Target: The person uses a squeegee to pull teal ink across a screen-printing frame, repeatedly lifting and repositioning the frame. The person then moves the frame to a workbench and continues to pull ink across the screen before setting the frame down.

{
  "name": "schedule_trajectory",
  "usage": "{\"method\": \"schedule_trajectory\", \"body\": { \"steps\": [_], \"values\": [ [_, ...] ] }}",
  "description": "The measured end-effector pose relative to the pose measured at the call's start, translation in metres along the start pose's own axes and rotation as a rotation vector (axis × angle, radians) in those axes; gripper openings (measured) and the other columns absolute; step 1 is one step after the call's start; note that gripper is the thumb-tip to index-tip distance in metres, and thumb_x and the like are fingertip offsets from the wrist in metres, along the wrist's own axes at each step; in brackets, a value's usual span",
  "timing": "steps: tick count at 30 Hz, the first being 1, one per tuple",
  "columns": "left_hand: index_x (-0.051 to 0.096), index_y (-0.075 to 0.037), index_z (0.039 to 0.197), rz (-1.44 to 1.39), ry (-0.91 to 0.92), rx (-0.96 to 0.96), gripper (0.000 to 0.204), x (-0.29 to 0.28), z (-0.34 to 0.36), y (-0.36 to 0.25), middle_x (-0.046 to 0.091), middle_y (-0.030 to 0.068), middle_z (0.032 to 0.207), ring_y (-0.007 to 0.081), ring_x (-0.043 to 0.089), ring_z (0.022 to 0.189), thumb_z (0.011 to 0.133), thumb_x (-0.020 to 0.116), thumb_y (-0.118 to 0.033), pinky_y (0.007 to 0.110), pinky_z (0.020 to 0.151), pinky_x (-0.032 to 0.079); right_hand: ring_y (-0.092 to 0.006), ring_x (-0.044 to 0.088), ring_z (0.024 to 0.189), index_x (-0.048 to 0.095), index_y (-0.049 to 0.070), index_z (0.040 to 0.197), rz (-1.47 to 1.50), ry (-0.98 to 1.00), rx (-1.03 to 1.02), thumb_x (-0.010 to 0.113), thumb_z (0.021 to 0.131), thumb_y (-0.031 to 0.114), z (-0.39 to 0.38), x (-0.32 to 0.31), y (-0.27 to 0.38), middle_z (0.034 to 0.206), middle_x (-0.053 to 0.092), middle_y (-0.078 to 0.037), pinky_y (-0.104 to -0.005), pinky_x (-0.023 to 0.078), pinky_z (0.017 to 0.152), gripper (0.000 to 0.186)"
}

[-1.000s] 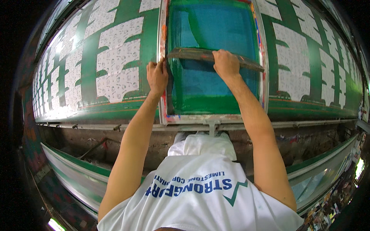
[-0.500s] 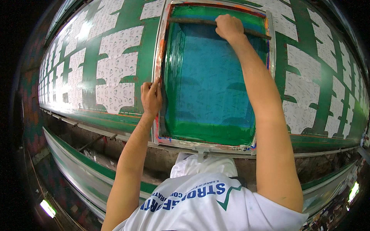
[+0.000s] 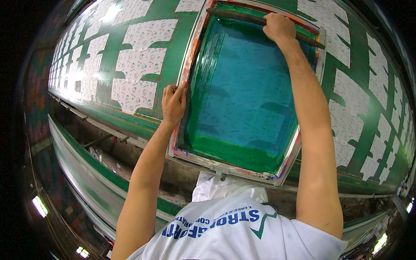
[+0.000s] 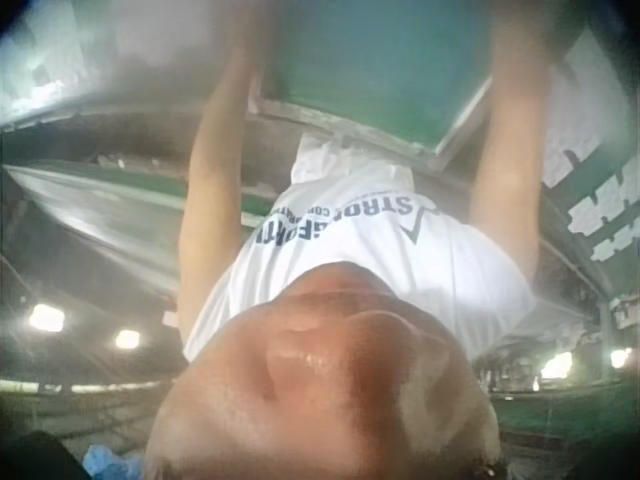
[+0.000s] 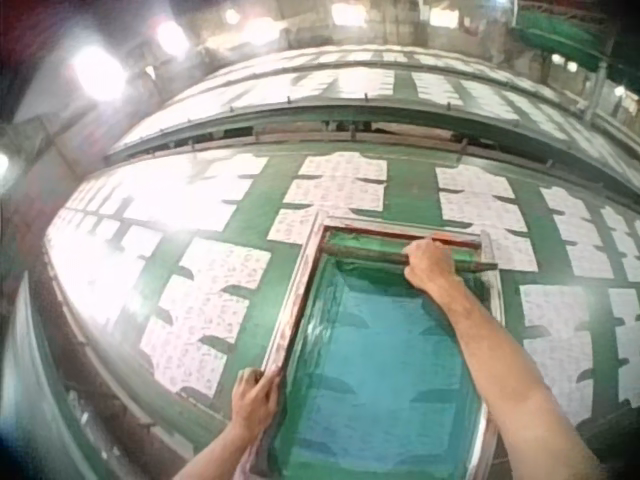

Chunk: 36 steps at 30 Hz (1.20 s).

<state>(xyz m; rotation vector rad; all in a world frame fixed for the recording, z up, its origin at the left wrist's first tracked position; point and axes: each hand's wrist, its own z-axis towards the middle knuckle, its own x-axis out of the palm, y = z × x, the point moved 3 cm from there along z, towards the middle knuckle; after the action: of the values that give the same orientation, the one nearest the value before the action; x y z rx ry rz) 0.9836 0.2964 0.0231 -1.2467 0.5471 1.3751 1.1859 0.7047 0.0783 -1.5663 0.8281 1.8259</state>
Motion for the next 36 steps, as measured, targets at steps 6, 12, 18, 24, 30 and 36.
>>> {"method": "schedule_trajectory", "body": {
  "steps": [6,12,18,24,30,36],
  "values": [
    [0.074,-0.012,0.131,-0.009,0.014,-0.018,0.031,0.0,0.001,0.001,0.06,0.0123,0.101,0.0312,0.06,0.093,0.099,0.071,-0.014,0.042,0.082,0.052,-0.0422,0.076,0.089,0.083,0.013,0.095,-0.004,-0.119,-0.115,0.068,0.079,0.016,0.047,0.023,0.001,0.096,0.078,-0.021,-0.0542,0.061,0.08,0.022],
    [0.075,-0.013,0.129,-0.141,0.025,-0.07,0.034,0.0,0.001,0.006,0.058,0.0122,0.1,0.0313,0.058,0.095,0.096,0.07,-0.008,0.042,0.083,0.051,-0.0419,0.074,0.093,0.082,0.011,0.094,-0.052,0.232,-0.292,0.066,0.074,0.012,0.017,0.014,0.025,0.096,0.077,-0.021,-0.0546,0.059,0.08,0.025],
    [0.076,-0.014,0.129,-0.281,0.052,-0.156,0.044,0.003,-0.002,0.017,0.058,0.0128,0.102,0.0329,0.057,0.101,0.089,0.064,0.001,0.043,0.093,0.049,-0.0338,0.073,0.102,0.08,0.013,0.108,0.113,0.196,-0.569,0.07,0.08,0.002,-0.081,0.0,0.08,0.104,0.076,-0.012,-0.0495,0.06,0.088,0.032],
    [0.078,-0.012,0.125,-0.37,0.051,-0.192,0.043,0.009,-0.001,0.026,0.058,0.0142,0.099,0.0331,0.057,0.101,0.091,0.056,0.003,0.043,0.093,0.048,-0.0308,0.07,0.104,0.076,0.008,0.104,0.121,0.284,-0.677,0.075,0.074,0.002,-0.194,-0.013,0.142,0.103,0.072,-0.008,-0.0449,0.061,0.086,0.03],
    [0.078,-0.013,0.124,-0.268,-0.033,-0.071,0.037,0.01,-0.004,0.023,0.06,0.016,0.101,0.0353,0.058,0.102,0.096,0.056,-0.003,0.046,0.092,0.049,-0.0287,0.069,0.101,0.075,0.004,0.104,0.137,0.371,-0.475,0.075,0.074,0.002,-0.313,-0.029,0.185,0.101,0.071,-0.008,-0.0418,0.061,0.082,0.031],
    [0.077,-0.015,0.125,-0.246,-0.014,-0.084,0.035,0.012,-0.005,0.025,0.061,0.0158,0.104,0.0354,0.059,0.104,0.097,0.058,-0.008,0.046,0.094,0.05,-0.028,0.071,0.101,0.075,0.002,0.11,0.213,0.188,-0.14,0.067,0.084,0.003,-0.413,-0.052,0.215,0.106,0.073,-0.01,-0.04,0.062,0.082,0.028]
  ]
}}
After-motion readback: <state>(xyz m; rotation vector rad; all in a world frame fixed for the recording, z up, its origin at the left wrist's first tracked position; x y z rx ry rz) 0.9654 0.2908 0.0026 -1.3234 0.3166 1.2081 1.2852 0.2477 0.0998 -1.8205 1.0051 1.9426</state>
